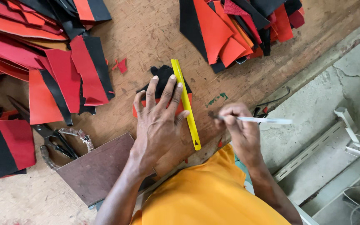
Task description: The person uses a yellow ruler and a white marker to draw straight lines on small red and black fabric pieces. They repeatedly measure, mark, and stack the pieces on a wooden workbench.
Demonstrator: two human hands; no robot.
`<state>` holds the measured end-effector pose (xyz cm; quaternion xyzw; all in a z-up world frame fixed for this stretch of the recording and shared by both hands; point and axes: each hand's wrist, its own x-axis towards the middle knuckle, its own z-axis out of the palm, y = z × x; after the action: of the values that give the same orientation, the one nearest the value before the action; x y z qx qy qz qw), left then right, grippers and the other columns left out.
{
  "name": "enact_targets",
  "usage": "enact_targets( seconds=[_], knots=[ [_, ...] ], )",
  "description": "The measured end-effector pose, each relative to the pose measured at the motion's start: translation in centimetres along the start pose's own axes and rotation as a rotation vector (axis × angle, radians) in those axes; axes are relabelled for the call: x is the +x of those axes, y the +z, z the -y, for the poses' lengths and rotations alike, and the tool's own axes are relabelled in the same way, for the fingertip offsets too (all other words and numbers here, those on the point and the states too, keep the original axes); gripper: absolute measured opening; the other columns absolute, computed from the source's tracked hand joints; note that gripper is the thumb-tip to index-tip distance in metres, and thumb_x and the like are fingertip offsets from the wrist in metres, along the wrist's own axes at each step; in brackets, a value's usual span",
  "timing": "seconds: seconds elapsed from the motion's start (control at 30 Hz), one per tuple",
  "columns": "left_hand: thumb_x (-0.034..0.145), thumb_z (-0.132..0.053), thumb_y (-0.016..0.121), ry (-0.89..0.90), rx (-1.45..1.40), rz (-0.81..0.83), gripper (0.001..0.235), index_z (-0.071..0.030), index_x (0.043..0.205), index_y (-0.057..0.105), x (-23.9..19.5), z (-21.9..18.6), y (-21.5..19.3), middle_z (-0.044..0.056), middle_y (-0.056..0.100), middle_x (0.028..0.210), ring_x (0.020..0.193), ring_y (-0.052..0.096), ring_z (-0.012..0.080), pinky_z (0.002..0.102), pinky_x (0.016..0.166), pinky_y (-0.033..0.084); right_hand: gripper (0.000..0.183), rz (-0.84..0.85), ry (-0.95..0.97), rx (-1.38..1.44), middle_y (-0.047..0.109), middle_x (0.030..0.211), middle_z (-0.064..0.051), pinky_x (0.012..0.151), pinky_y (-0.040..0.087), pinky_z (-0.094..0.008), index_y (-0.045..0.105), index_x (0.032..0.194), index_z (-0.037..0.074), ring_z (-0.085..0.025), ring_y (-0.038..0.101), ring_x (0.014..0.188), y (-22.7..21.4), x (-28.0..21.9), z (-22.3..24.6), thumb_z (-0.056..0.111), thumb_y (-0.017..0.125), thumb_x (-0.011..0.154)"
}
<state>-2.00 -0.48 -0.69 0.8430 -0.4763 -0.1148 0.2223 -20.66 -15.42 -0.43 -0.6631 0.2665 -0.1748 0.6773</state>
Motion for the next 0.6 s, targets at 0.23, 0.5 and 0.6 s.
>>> enact_targets(
  seconds=[0.23, 0.5, 0.6],
  knots=[
    [0.086, -0.041, 0.074, -0.021, 0.008, 0.000, 0.075, -0.006, 0.148, 0.053, 0.0, -0.5, 0.2, 0.005, 0.039, 0.163, 0.149, 0.029, 0.0364, 0.063, 0.116, 0.020, 0.024, 0.025, -0.149, -0.373, 0.073, 0.104, -0.008, 0.090, 0.056, -0.029, 0.064, 0.107, 0.001, -0.016, 0.070, 0.098, 2.3, 3.9, -0.3, 0.025, 0.066, 0.105],
    [0.087, -0.037, 0.075, -0.013, -0.070, -0.021, 0.074, -0.006, 0.150, 0.051, -0.2, 0.0, 0.5, 0.006, 0.038, 0.163, 0.150, 0.027, 0.0364, 0.063, 0.116, 0.019, 0.019, 0.037, -0.137, -0.414, 0.072, 0.100, -0.008, 0.084, 0.056, -0.028, 0.065, 0.104, 0.002, -0.016, 0.069, 0.091, 3.6, 4.6, 0.3, 0.021, 0.068, 0.104],
    [0.088, -0.037, 0.074, -0.010, -0.077, -0.010, 0.073, -0.006, 0.149, 0.052, -0.3, 0.2, 0.4, 0.006, 0.037, 0.163, 0.150, 0.027, 0.0360, 0.063, 0.116, 0.019, 0.018, 0.049, -0.164, -0.451, 0.072, 0.099, -0.009, 0.083, 0.055, -0.028, 0.065, 0.104, 0.001, -0.017, 0.069, 0.091, 3.8, 4.6, 0.6, 0.019, 0.068, 0.103]
  ],
)
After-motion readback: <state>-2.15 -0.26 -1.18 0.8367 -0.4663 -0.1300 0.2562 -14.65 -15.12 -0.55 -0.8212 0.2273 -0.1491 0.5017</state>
